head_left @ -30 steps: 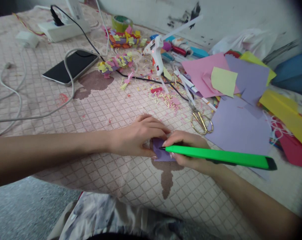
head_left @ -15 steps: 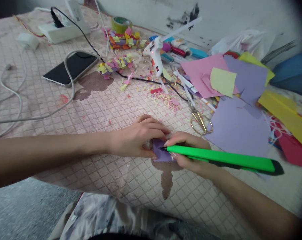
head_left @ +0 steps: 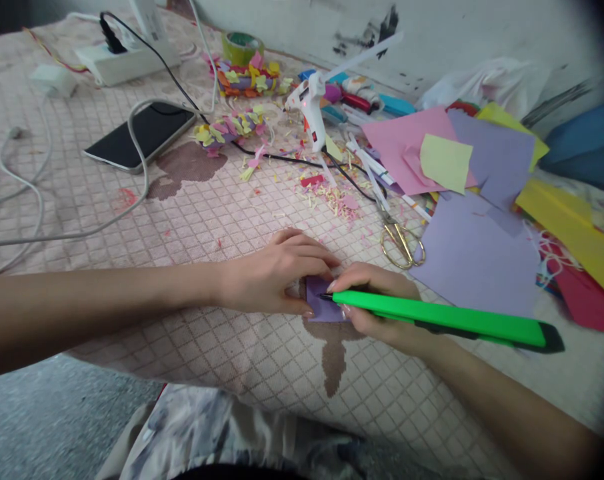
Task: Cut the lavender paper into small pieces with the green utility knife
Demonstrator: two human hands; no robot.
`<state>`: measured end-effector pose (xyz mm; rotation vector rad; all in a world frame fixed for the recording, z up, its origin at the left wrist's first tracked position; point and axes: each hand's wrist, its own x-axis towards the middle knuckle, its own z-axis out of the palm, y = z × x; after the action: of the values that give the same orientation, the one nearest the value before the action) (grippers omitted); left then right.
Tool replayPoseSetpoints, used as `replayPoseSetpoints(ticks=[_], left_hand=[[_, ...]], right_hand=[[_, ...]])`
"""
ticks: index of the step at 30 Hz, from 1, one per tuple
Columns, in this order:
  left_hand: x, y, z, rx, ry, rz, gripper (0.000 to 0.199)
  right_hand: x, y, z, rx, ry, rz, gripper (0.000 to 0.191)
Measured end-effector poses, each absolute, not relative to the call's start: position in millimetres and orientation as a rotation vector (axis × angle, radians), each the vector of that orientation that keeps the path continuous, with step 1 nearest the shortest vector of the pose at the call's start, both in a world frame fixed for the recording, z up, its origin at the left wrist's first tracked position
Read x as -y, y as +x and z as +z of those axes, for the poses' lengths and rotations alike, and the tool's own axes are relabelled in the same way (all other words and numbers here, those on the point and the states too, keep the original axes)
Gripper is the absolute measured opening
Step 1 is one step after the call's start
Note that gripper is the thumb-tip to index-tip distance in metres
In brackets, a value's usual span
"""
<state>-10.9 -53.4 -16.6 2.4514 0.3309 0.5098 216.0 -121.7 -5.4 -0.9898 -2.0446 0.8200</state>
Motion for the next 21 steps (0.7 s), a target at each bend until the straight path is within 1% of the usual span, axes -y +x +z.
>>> replayPoseSetpoints(ticks=[13, 21], left_hand=[[54, -12, -16, -0.35, 2.465, 0.495, 0.038], [54, -11, -18, -0.341, 2.467, 0.515, 0.035]], right_hand=[[123, 212, -6, 2.062, -0.969, 0.791, 0.02], [133, 210, 3, 1.92, -1.115, 0.796, 0.019]])
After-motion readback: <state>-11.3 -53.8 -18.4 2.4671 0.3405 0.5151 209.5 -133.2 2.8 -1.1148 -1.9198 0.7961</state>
